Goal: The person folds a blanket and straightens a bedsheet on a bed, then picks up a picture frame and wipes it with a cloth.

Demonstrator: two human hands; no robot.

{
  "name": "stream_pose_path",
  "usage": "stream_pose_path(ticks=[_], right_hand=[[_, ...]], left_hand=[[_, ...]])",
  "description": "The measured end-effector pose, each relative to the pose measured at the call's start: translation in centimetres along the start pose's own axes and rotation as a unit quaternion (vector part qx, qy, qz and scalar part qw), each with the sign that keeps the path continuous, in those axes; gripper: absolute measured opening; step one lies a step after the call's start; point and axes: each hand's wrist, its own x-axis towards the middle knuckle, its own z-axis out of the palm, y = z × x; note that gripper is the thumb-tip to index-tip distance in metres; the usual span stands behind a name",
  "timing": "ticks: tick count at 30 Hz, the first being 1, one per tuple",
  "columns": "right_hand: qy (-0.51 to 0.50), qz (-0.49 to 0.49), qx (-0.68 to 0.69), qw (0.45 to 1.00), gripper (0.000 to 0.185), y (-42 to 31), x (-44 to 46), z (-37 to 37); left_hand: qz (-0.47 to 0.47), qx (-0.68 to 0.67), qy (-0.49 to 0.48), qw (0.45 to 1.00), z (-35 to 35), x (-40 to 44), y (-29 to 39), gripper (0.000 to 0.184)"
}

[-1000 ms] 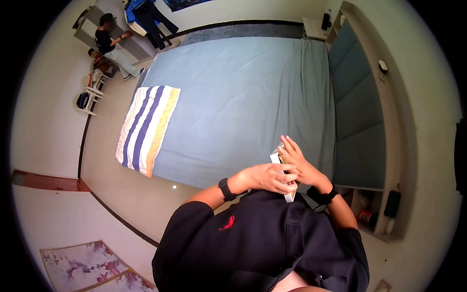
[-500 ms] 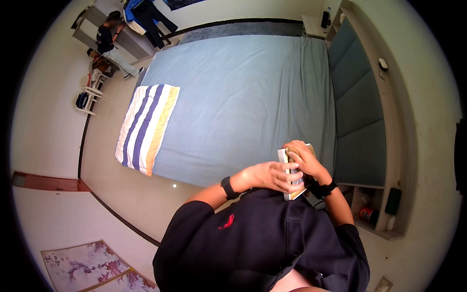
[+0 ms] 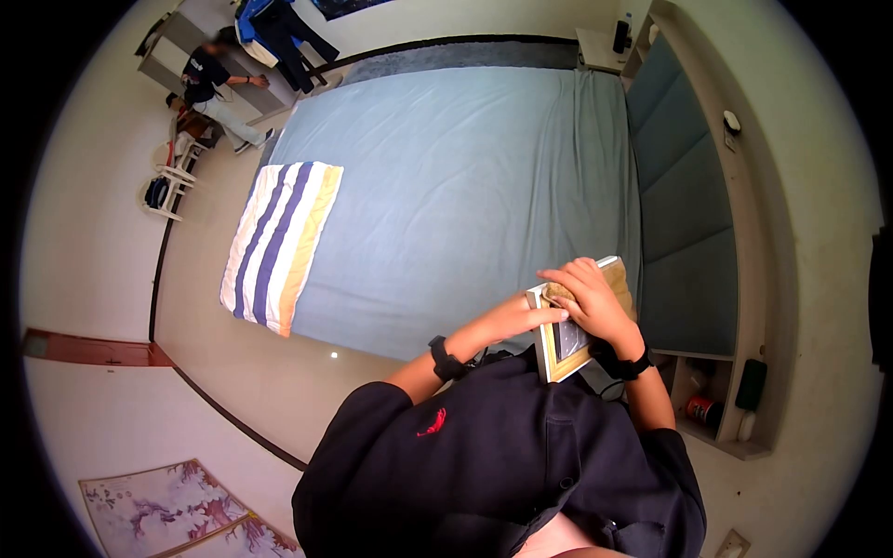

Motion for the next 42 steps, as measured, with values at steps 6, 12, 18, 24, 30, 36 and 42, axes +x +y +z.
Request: stream_pose_path(ticks=[6, 12, 18, 24, 30, 36, 42], right_hand=[[0.002, 0.002, -0.035, 0.999, 0.040, -0.2, 0.0, -1.0], [0.011, 0.044, -0.087, 0.995, 0.045, 2.0, -0.8, -2.3], [0.139, 0.216, -0.013, 0.966, 0.046, 6.5, -3.1, -3.1], [0.082, 0.321, 0.236, 0.914, 0.042, 8.5, -5.1, -2.0], [0.017, 0.382, 0.325, 0.865, 0.034, 7.0, -8.4, -2.3], [0.058, 0.410, 0.363, 0.835, 0.035, 5.6, -10.2, -2.3], [0.236, 0.381, 0.477, 0.756, 0.028, 4.4, -9.2, -0.6]], left_hand=[[-0.007, -0.039, 0.009, 0.999, -0.2, 0.4, -1.2, 0.035], [-0.010, -0.050, 0.030, 0.998, 0.0, -0.2, -1.0, 0.042], [0.018, -0.009, 0.015, 1.000, 0.3, -1.6, 0.8, 0.043], [0.018, -0.020, 0.005, 1.000, 0.1, -1.4, 0.2, 0.041], [0.022, -0.083, 0.077, 0.993, 0.7, -3.1, -0.1, 0.040], [0.041, -0.065, 0.084, 0.994, 0.0, -4.3, -0.5, 0.040], [0.070, -0.063, 0.083, 0.992, 0.0, -4.6, -1.3, 0.044]])
